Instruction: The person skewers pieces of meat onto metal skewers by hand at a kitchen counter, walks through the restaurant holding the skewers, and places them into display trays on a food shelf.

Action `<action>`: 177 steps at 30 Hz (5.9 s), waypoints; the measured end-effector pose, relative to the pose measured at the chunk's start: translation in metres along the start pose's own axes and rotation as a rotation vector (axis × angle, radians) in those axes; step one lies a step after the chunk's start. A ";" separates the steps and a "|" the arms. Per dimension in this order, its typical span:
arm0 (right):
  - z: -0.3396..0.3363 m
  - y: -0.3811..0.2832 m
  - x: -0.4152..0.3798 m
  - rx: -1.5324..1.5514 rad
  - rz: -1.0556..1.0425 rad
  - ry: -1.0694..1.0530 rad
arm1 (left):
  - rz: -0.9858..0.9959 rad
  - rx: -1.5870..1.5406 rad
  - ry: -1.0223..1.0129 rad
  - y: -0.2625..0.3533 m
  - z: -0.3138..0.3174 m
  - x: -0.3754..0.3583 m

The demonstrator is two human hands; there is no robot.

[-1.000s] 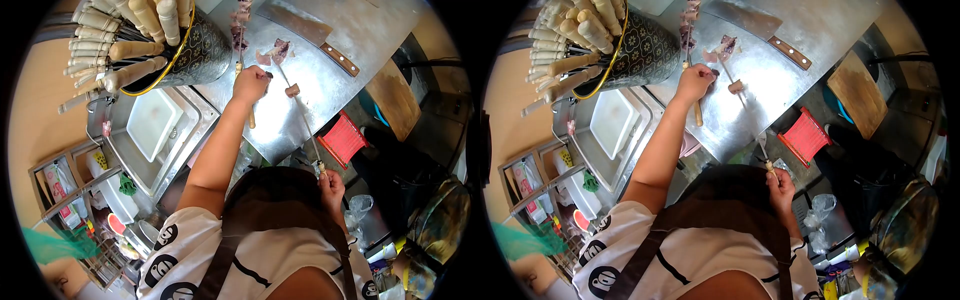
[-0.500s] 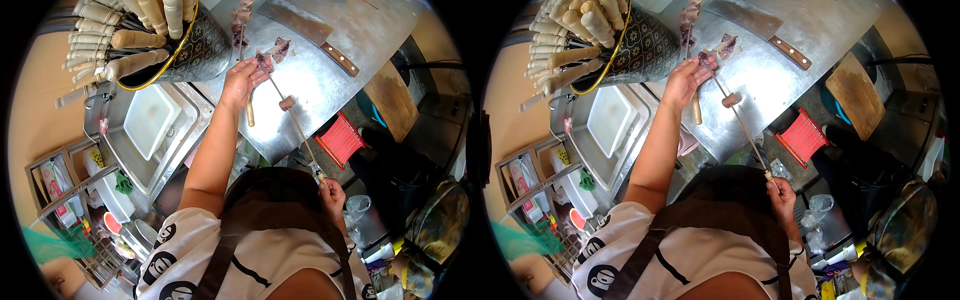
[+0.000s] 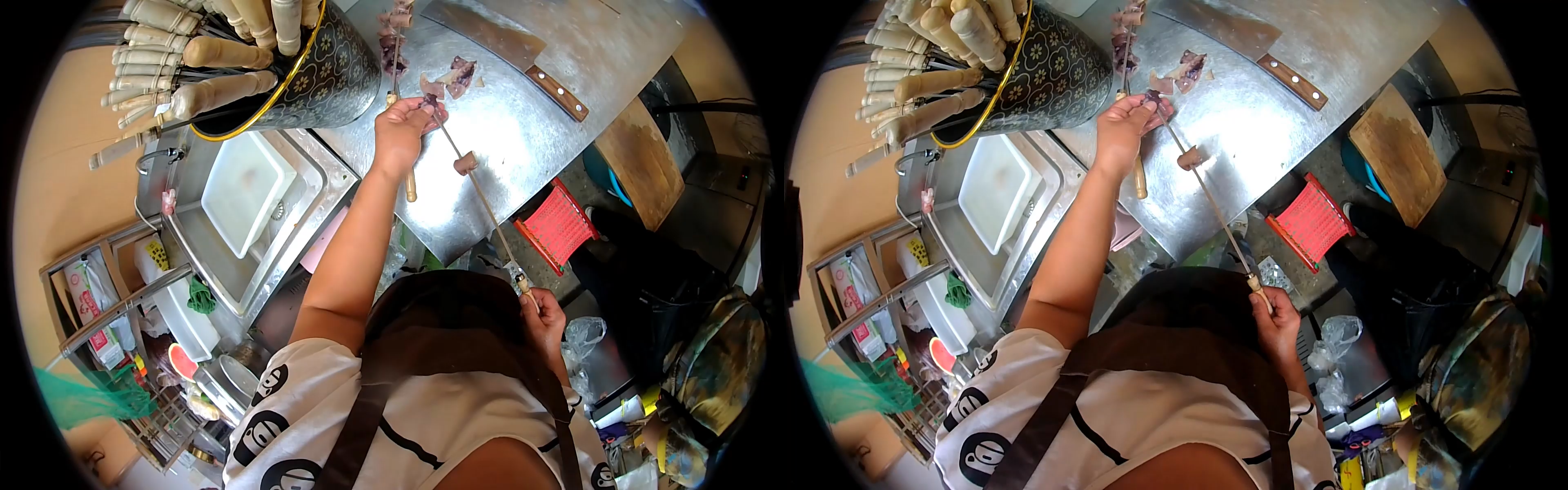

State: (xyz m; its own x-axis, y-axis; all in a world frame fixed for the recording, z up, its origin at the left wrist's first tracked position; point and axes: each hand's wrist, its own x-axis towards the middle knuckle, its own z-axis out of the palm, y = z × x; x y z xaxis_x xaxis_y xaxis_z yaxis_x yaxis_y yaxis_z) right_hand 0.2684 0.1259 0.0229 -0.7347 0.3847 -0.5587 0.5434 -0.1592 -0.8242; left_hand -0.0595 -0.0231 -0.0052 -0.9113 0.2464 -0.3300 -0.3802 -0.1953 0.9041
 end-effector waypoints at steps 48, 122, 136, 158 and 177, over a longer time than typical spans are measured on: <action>0.008 0.005 0.026 0.094 -0.078 0.095 | 0.055 1.444 0.421 0.003 0.028 0.043; 0.017 -0.010 0.002 -0.030 -0.097 0.060 | 0.124 0.037 0.283 0.000 0.009 0.013; 0.022 -0.004 0.007 -0.108 -0.124 0.059 | -0.002 -0.156 0.258 0.000 0.015 0.006; 0.020 0.001 0.006 -0.209 -0.161 0.088 | -0.144 -0.211 0.199 0.004 0.003 0.012; 0.020 0.005 0.010 -0.159 -0.201 0.069 | -0.086 -0.285 0.283 0.011 0.008 0.011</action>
State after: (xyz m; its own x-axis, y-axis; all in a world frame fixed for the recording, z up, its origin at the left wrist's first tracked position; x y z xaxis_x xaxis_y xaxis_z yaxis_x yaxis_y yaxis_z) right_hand 0.2557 0.1109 0.0112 -0.8079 0.4561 -0.3732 0.4503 0.0693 -0.8902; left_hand -0.0719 -0.0149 0.0034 -0.8666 0.0105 -0.4989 -0.4497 -0.4500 0.7716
